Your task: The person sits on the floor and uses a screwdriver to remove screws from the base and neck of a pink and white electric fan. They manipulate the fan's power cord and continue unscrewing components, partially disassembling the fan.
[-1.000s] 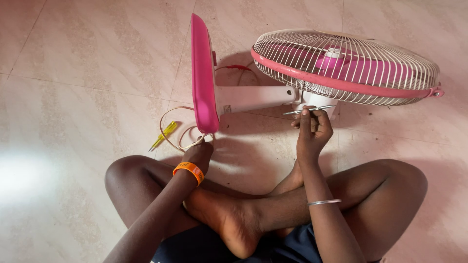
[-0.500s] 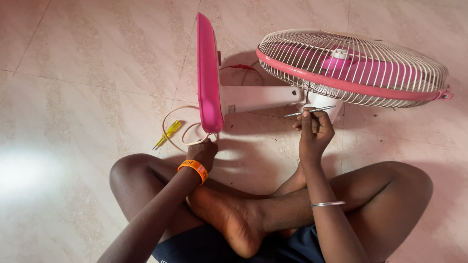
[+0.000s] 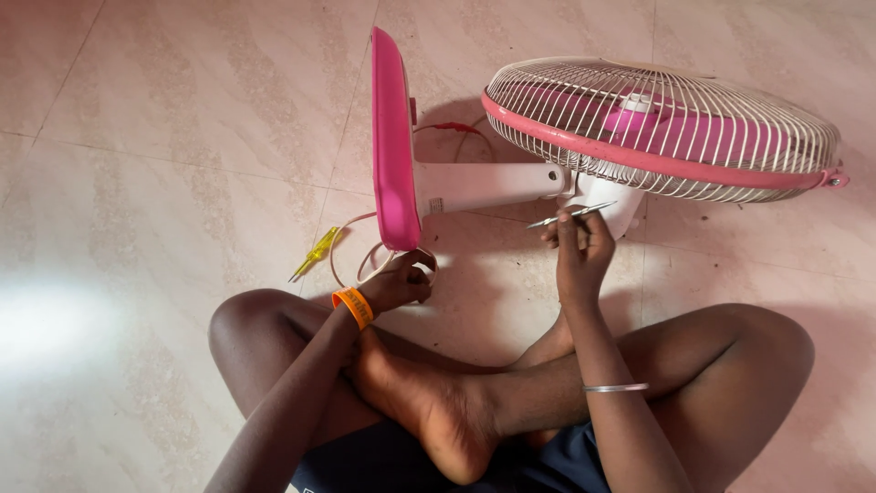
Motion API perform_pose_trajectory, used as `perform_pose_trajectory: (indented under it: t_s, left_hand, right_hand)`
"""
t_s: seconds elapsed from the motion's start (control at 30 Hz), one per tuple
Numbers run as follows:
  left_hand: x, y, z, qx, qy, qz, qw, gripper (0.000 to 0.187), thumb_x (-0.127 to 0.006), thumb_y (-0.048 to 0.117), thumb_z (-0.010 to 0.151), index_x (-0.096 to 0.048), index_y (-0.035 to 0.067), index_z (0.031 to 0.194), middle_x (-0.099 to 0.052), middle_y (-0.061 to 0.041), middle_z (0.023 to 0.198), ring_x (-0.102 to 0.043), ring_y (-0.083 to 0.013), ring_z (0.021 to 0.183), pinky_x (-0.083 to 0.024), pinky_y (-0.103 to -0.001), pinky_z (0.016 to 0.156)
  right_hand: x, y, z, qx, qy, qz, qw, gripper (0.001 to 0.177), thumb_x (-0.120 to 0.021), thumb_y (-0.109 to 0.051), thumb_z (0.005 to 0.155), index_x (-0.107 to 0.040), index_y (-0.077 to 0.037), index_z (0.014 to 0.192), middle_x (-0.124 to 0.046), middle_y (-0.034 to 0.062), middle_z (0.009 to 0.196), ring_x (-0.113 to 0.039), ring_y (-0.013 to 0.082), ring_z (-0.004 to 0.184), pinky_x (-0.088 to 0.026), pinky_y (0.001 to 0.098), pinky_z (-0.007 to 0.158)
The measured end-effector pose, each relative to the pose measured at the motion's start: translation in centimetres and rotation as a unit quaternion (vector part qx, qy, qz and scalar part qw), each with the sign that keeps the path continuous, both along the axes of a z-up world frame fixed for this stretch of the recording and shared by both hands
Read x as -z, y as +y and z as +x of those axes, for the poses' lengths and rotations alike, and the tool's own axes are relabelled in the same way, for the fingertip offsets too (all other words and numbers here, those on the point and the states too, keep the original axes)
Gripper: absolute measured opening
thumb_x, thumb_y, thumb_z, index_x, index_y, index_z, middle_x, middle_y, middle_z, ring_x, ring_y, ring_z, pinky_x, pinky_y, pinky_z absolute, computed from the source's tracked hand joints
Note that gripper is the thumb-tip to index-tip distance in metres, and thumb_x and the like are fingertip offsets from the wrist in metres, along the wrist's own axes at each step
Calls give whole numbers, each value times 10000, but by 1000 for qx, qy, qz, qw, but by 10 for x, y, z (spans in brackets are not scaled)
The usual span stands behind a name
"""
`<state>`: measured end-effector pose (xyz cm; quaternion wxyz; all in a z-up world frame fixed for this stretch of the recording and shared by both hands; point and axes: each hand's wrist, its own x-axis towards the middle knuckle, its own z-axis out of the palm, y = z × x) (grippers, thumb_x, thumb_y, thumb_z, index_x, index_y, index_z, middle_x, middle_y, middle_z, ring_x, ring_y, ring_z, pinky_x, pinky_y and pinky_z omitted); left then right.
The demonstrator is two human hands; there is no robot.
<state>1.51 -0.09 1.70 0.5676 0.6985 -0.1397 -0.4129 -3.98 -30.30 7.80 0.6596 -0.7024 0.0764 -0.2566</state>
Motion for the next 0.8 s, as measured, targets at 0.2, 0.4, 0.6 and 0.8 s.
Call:
perform_pose_trajectory:
  t_s: [0.2,0.4,0.6,0.8]
  left_hand:
    - [-8,0,2,-27,170,-140,975,427,-680,103,904,-590,11,1311,-668,-29,945,-639,-120,840,-502,-241,693]
    - [-16,-3,2,-47,231,-190,953,455,-710,119,893,-552,26,1310,-707,-58,1024,-690,-134,910,-582,-285,813]
    - [-6,-1,2,-46,225,-209,951,412,-708,110,933,-560,-19,1295,-714,-80,1045,-692,-147,887,-580,-299,809]
    - [10,-5,5,13,23,-77,997,358,-667,233,999,-627,-34,1233,-735,-113,965,-717,-193,825,-591,-328,745]
  right_hand:
    - [15,24,-3,-163,287,95,939,102,-517,-190,841,-531,-93,815,-469,-15,644,-353,92,519,-303,266,429]
    - [5,88,-21,-281,274,-105,914,211,-722,-251,846,-643,-115,987,-590,-25,716,-518,75,642,-455,253,599]
    - [0,94,-19,-284,258,-120,916,184,-781,-196,878,-695,-56,962,-714,-7,774,-588,61,714,-494,253,667]
    - [9,83,-15,-254,236,-97,933,176,-831,-187,841,-748,-37,880,-713,9,773,-587,61,703,-488,254,663]
